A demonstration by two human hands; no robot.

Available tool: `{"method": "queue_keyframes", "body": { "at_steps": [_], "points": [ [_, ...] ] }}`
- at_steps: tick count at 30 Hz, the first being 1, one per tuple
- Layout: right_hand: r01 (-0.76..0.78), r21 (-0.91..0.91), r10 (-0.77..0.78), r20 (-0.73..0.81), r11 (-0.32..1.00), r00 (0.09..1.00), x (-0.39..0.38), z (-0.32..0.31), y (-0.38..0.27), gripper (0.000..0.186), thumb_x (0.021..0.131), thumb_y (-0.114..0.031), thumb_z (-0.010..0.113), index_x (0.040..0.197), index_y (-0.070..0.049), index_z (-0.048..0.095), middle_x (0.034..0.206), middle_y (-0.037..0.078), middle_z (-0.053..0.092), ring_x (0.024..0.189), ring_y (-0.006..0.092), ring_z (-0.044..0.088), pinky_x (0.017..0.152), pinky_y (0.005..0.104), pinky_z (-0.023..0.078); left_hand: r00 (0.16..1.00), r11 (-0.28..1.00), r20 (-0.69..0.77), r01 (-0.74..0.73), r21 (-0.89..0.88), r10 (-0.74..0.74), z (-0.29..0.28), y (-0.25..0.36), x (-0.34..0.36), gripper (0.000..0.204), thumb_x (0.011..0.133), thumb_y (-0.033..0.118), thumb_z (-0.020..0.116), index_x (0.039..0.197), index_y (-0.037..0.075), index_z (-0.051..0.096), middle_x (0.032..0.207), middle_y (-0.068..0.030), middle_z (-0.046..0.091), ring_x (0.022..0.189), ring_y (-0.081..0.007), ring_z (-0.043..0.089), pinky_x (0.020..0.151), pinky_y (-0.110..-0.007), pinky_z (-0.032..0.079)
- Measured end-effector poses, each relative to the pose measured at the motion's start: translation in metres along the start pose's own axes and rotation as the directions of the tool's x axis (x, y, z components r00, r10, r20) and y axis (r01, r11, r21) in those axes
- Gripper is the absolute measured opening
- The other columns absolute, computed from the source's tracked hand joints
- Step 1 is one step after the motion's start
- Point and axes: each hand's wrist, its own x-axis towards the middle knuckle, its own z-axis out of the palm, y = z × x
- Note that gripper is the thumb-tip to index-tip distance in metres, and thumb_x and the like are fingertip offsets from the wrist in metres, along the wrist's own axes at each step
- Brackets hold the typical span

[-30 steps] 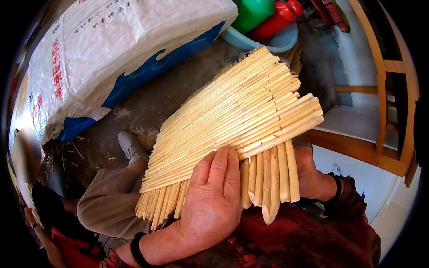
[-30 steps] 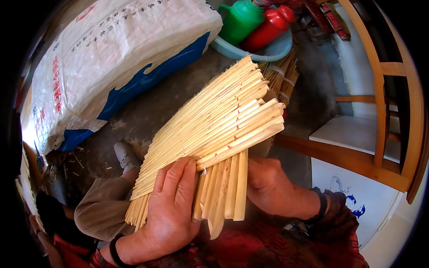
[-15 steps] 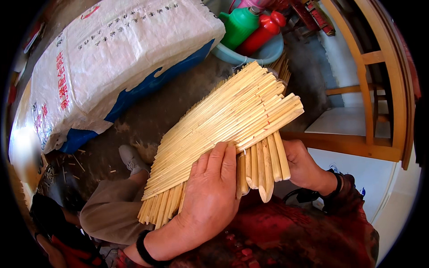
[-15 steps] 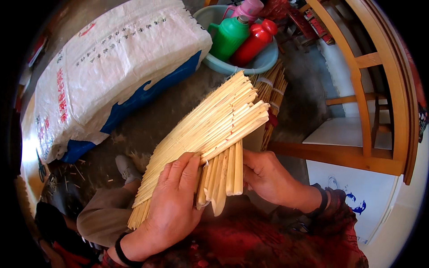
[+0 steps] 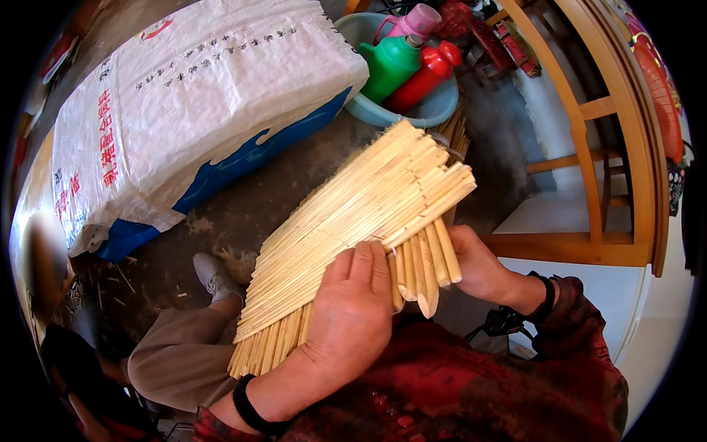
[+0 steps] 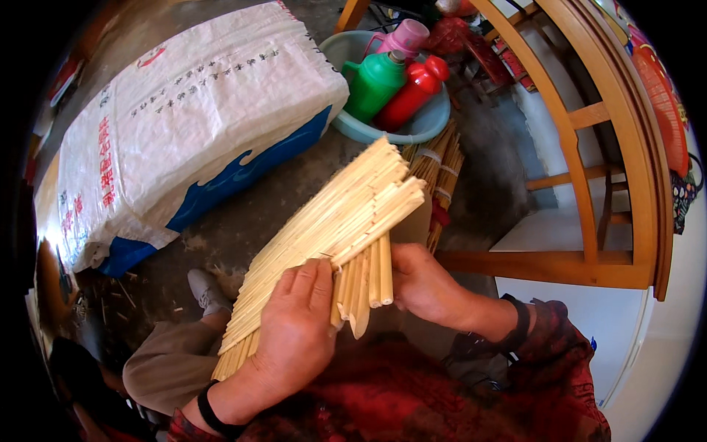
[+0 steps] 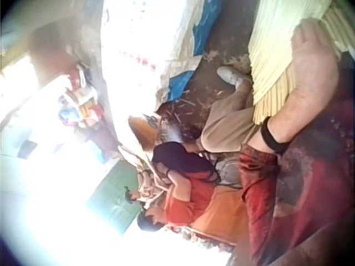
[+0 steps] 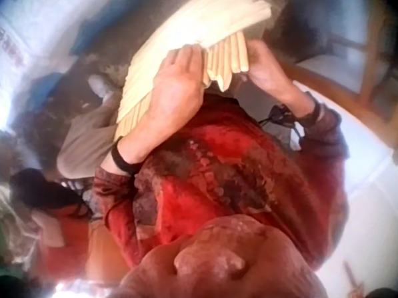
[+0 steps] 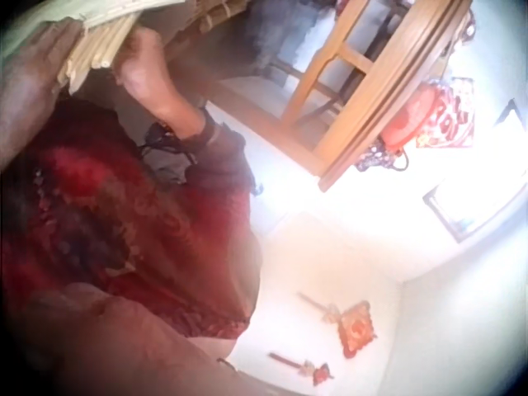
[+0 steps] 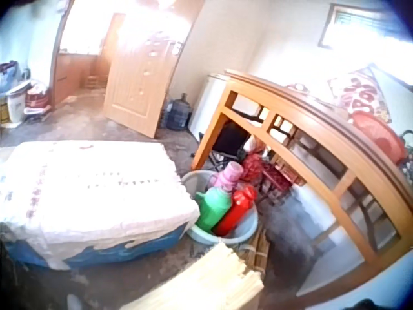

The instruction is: The person weaves thin bamboo strips together using a red string and needle, repeatedly threading the string through pre-drilled holes to bind the strips into a flat mat. The person adjusts the alignment of the strips and pulls the string tight to secure the weave.

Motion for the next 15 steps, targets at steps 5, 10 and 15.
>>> {"method": "queue_keyframes", "body": {
  "at_steps": [5, 10, 15],
  "points": [
    [-0.030, 0.140, 0.027, 0.022, 0.990, 0.999, 0.010, 0.006, 0.003, 0.016, 0.094, -0.006, 0.049, 0.095, -0.001, 0.064, 0.071, 0.003, 0.061, 0.052, 0.0077, 0.050, 0.046, 0.0236, 0.040, 0.999, 0.999, -0.025, 0.032, 0.012, -0.031, -0.003, 0.000, -0.001, 0.061, 0.064, 0.000, 0.065, 0.121, -0.015, 0.050, 0.113, -0.0293, 0.056, 0.098, -0.0432, 0.054, 0.089, -0.046, 0.047],
    [-0.022, 0.195, 0.023, -0.003, 0.981, 1.000, 0.009, -0.004, 0.011, 0.016, 0.093, -0.005, 0.050, 0.095, 0.000, 0.065, 0.071, 0.003, 0.062, 0.053, 0.0086, 0.054, 0.045, 0.0226, 0.043, 0.999, 1.000, -0.050, -0.006, -0.023, 0.005, -0.004, -0.002, 0.003, 0.058, 0.066, -0.001, 0.065, 0.120, -0.013, 0.051, 0.112, -0.0283, 0.056, 0.097, -0.0421, 0.055, 0.088, -0.044, 0.047],
    [0.010, 0.103, 0.005, -0.142, 0.995, 0.990, 0.004, -0.007, 0.012, 0.019, 0.096, -0.006, 0.045, 0.091, 0.000, 0.063, 0.068, 0.005, 0.062, 0.048, 0.0101, 0.053, 0.044, 0.0243, 0.046, 0.998, 1.000, -0.065, 0.024, 0.014, -0.023, 0.012, 0.009, 0.005, 0.052, 0.069, 0.001, 0.063, 0.118, -0.012, 0.051, 0.109, -0.0252, 0.055, 0.095, -0.0388, 0.055, 0.087, -0.042, 0.047]
  ]
}}
